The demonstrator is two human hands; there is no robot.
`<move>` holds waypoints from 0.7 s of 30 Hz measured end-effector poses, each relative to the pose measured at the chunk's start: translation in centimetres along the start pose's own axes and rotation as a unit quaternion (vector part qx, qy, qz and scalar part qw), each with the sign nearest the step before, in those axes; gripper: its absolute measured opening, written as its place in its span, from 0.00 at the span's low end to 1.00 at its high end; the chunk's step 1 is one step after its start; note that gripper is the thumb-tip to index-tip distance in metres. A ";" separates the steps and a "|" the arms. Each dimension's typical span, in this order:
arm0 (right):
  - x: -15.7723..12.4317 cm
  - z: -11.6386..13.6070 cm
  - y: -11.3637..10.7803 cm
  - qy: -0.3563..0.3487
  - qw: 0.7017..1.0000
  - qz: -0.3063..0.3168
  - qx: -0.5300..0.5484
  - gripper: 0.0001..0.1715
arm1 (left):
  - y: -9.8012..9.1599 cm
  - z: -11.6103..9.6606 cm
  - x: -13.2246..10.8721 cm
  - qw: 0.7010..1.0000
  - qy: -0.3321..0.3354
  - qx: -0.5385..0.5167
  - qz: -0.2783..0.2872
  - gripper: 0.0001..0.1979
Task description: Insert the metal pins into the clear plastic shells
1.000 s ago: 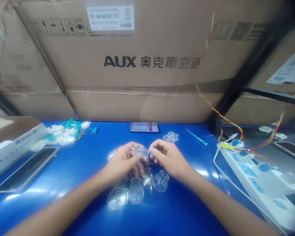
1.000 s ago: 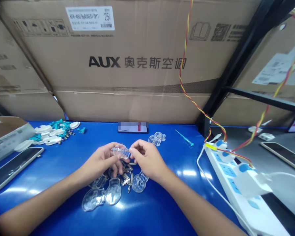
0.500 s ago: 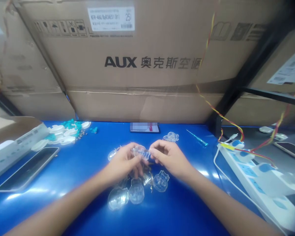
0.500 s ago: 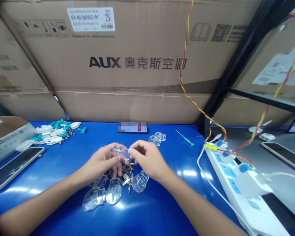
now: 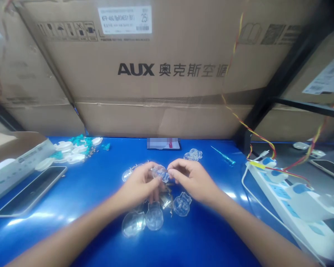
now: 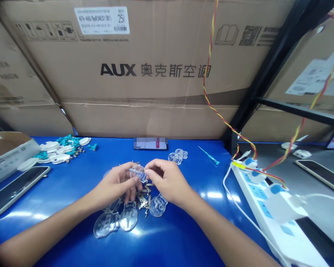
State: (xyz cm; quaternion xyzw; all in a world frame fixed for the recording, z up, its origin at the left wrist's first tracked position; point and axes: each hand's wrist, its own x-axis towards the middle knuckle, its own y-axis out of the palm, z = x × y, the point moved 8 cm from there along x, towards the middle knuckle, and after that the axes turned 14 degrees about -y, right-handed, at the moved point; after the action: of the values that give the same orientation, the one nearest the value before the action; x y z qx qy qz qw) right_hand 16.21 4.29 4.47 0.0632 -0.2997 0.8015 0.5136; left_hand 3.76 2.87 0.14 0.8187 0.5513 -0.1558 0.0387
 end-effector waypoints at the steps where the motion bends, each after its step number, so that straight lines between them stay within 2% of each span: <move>1: 0.0 -0.1 0.0 0.002 1.000 -0.001 0.003 0.06 | 0.0 0.0 0.0 1.000 -0.002 0.000 0.000 0.15; 6: 0.1 -1.0 0.4 0.039 0.997 0.007 0.059 0.06 | 0.0 0.2 0.1 1.000 -0.014 -0.006 0.005 0.16; 10: 0.1 -1.0 0.4 0.042 0.997 0.009 0.061 0.06 | -0.1 0.2 0.1 1.000 -0.008 -0.001 -0.001 0.16; 15: 0.1 -0.1 0.0 0.002 0.999 0.028 -0.024 0.07 | 0.0 0.1 0.0 1.000 0.003 0.015 -0.001 0.14; 21: 0.2 1.3 0.0 -0.057 0.993 0.033 -0.101 0.08 | -0.1 -0.1 -0.4 0.998 0.031 0.045 -0.035 0.13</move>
State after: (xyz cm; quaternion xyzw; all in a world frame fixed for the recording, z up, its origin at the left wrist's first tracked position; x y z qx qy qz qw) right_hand 15.88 3.76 5.64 0.0468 -0.4097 0.7786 0.4731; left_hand 3.54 2.61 0.39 0.8041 0.5730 -0.1569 -0.0209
